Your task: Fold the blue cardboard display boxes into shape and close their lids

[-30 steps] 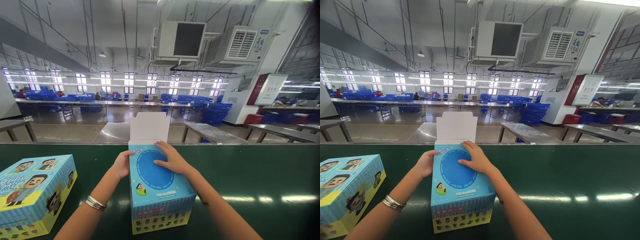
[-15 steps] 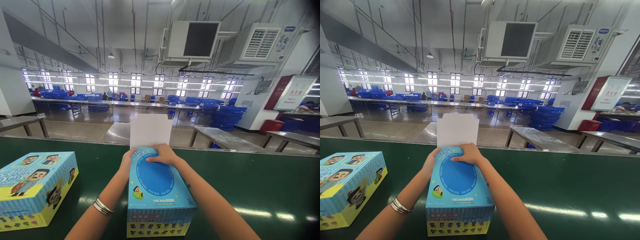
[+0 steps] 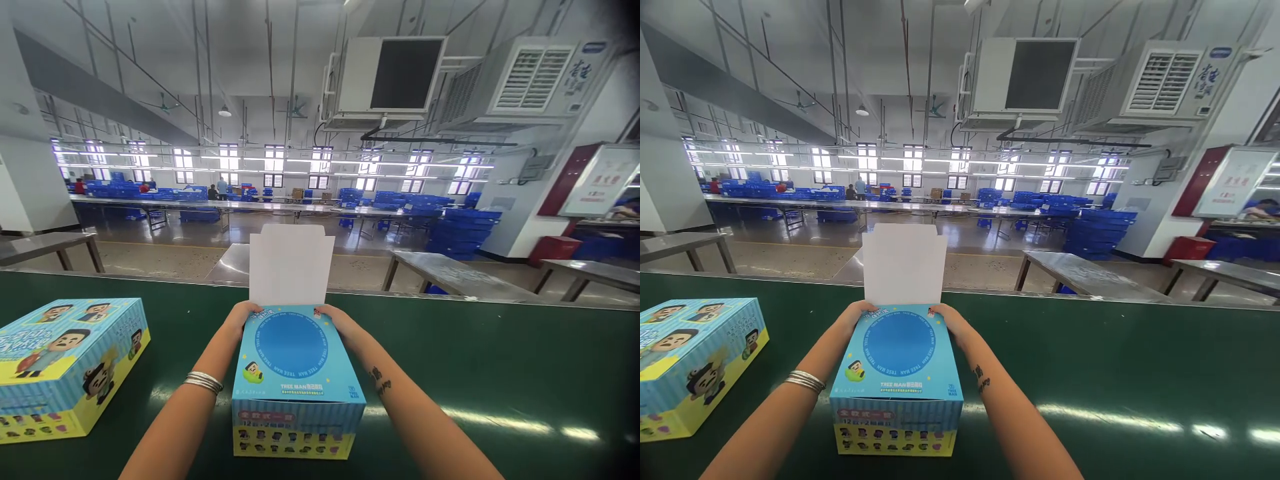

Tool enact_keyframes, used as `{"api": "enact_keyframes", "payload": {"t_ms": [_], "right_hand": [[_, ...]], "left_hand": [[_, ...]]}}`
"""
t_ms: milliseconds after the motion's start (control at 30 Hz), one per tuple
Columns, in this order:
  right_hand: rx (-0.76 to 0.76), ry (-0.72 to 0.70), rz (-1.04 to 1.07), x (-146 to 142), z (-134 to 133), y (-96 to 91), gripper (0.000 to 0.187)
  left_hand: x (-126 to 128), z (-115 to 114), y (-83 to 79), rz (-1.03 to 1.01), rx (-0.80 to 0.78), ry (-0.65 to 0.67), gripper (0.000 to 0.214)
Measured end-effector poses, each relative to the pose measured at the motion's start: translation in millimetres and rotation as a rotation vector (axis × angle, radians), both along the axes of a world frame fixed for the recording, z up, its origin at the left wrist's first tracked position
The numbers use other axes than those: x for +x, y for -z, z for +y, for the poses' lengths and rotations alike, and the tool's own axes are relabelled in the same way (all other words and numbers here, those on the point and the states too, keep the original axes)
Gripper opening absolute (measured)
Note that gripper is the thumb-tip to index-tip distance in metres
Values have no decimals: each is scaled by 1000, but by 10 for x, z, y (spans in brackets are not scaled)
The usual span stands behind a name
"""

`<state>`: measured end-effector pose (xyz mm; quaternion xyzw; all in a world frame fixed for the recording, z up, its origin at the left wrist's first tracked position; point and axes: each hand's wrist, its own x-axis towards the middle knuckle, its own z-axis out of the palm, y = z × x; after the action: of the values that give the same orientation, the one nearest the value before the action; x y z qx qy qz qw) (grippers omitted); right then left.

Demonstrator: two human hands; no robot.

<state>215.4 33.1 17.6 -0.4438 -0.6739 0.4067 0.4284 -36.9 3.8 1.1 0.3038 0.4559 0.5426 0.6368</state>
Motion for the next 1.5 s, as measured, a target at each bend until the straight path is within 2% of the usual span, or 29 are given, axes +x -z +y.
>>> {"api": "enact_keyframes", "payload": {"t_ms": [67, 133, 300, 400, 533, 600, 667, 700, 733, 767, 833, 867, 933, 1000, 1100, 1167, 1200, 1267, 1333, 1400, 1500], "right_hand": [[-48, -44, 64, -73, 13, 54, 24], [-78, -56, 123, -168, 47, 82, 22], [-80, -69, 218, -351, 76, 91, 37], [-55, -94, 180, -349, 10, 73, 32], [-19, -118, -2, -250, -135, -3, 41], [18, -111, -112, -209, -286, -76, 38], [130, -108, -238, -206, -532, -166, 32], [212, -127, -312, -222, -688, -210, 27], [329, -177, -420, -249, -859, -249, 23], [433, -259, -524, -283, -1034, -280, 21], [509, -423, -637, -362, -1347, -308, 20], [531, -452, -657, -402, -1465, -301, 24], [595, -455, -689, -479, -1601, -241, 36], [741, -410, -736, -559, -1621, -122, 44], [1087, -277, -792, -693, -1557, 91, 38], [1207, -221, -807, -777, -1518, 155, 32], [1193, -238, -810, -810, -1506, 140, 30], [1051, -326, -819, -857, -1495, 13, 25], [880, -409, -841, -889, -1493, -192, 16], [763, -447, -863, -929, -1495, -377, 20], [732, -428, -886, -1014, -1514, -449, 19]], "left_hand": [[-33, 33, -11, 46, 17, -8, 23], [-70, 44, -28, 84, 70, -37, 22], [-176, -20, -6, 127, 338, -210, 25], [-250, -69, 58, 194, 440, -280, 35], [-434, -203, 47, 412, 521, -231, 59], [-575, -370, -43, 569, 557, -132, 50], [-708, -632, -158, 738, 573, -14, 37], [-756, -793, -207, 814, 580, 25, 40], [-784, -967, -242, 908, 592, 49, 38], [-791, -1144, -258, 1122, 635, 114, 34], [-753, -1466, -235, 1394, 757, 286, 34], [-720, -1592, -201, 1514, 817, 306, 38], [-657, -1749, -110, 1682, 956, 273, 42], [-627, -1783, -22, 1799, 1082, 185, 45], [-642, -1718, 49, 1866, 1293, 63, 36], [-669, -1680, 27, 1850, 1405, 20, 29], [-683, -1673, -7, 1831, 1419, 27, 29], [-713, -1684, -119, 1789, 1352, 104, 30], [-752, -1708, -261, 1728, 1207, 199, 30], [-802, -1725, -388, 1667, 1058, 302, 30], [-895, -1739, -450, 1688, 999, 330, 31]]}}
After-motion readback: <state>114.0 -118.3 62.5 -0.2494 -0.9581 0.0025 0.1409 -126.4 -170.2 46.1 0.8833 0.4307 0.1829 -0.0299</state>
